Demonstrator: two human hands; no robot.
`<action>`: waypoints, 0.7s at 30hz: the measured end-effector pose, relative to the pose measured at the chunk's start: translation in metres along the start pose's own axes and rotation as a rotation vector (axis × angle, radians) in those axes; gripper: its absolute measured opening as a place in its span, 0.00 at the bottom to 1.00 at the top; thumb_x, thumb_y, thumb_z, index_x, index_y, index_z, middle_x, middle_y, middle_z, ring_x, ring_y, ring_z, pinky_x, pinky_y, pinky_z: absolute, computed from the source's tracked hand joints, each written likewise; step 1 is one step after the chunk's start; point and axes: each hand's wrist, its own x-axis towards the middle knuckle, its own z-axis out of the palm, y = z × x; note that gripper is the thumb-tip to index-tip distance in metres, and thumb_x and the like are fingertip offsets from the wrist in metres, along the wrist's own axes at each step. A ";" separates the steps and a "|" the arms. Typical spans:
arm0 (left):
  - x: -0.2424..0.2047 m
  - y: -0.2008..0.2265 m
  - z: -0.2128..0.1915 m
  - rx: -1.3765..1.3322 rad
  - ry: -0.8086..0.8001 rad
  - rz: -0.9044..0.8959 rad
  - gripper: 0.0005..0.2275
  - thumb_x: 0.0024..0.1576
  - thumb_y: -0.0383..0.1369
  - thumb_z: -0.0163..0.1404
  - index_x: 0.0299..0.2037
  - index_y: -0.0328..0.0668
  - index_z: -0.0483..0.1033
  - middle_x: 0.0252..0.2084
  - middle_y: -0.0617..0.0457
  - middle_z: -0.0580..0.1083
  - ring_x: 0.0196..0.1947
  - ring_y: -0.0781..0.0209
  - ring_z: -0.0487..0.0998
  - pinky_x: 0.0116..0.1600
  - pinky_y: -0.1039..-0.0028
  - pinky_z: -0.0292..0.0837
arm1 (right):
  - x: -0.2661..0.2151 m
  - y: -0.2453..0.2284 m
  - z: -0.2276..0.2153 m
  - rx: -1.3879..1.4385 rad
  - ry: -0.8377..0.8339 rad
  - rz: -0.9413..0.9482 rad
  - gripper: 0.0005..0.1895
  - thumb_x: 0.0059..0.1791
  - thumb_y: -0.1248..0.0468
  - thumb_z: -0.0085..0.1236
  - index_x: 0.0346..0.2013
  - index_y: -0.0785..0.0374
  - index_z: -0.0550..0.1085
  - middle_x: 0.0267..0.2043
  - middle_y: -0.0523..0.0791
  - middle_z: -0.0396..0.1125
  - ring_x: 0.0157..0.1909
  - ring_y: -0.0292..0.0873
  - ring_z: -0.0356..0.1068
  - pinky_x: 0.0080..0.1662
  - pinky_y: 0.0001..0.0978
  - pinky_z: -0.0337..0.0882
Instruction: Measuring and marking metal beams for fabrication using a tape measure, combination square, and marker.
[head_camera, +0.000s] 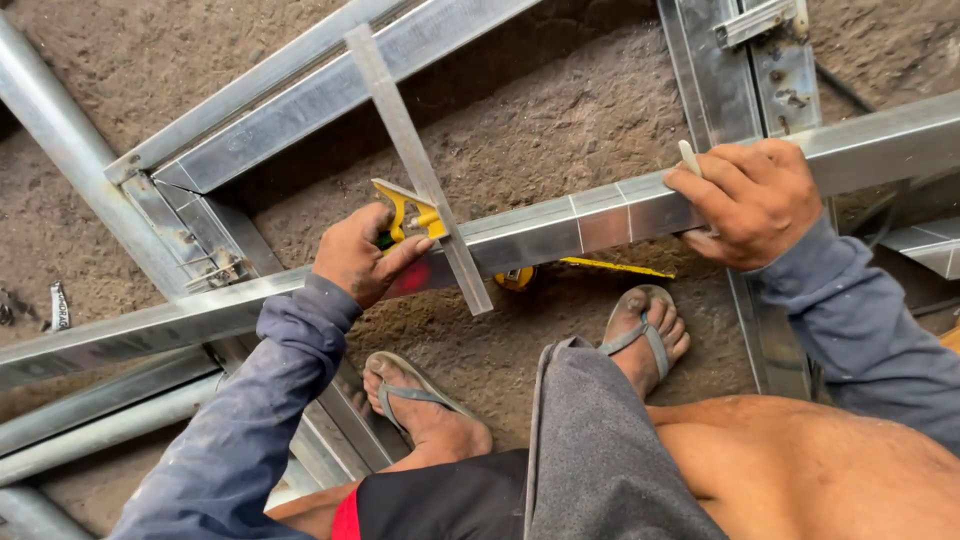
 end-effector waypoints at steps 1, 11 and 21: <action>0.002 -0.009 0.003 0.074 -0.020 0.048 0.20 0.57 0.46 0.61 0.34 0.38 0.68 0.26 0.50 0.68 0.22 0.55 0.68 0.32 0.66 0.67 | 0.006 0.003 -0.006 -0.005 -0.103 0.006 0.32 0.38 0.49 0.70 0.56 0.52 0.77 0.54 0.37 0.75 0.54 0.37 0.73 0.58 0.33 0.64; 0.019 0.022 0.002 -0.159 -0.244 -0.149 0.15 0.58 0.43 0.57 0.42 0.37 0.75 0.30 0.50 0.77 0.25 0.60 0.74 0.33 0.71 0.72 | 0.020 0.051 -0.005 0.422 -0.518 0.135 0.37 0.30 0.49 0.73 0.52 0.57 0.78 0.41 0.43 0.75 0.37 0.48 0.73 0.46 0.40 0.70; 0.018 0.003 0.001 -0.103 -0.084 -0.120 0.17 0.55 0.43 0.63 0.35 0.38 0.72 0.25 0.53 0.71 0.22 0.61 0.68 0.30 0.71 0.67 | 0.071 0.072 0.006 0.336 -1.028 0.340 0.43 0.30 0.33 0.68 0.57 0.42 0.77 0.52 0.42 0.77 0.49 0.52 0.79 0.52 0.43 0.77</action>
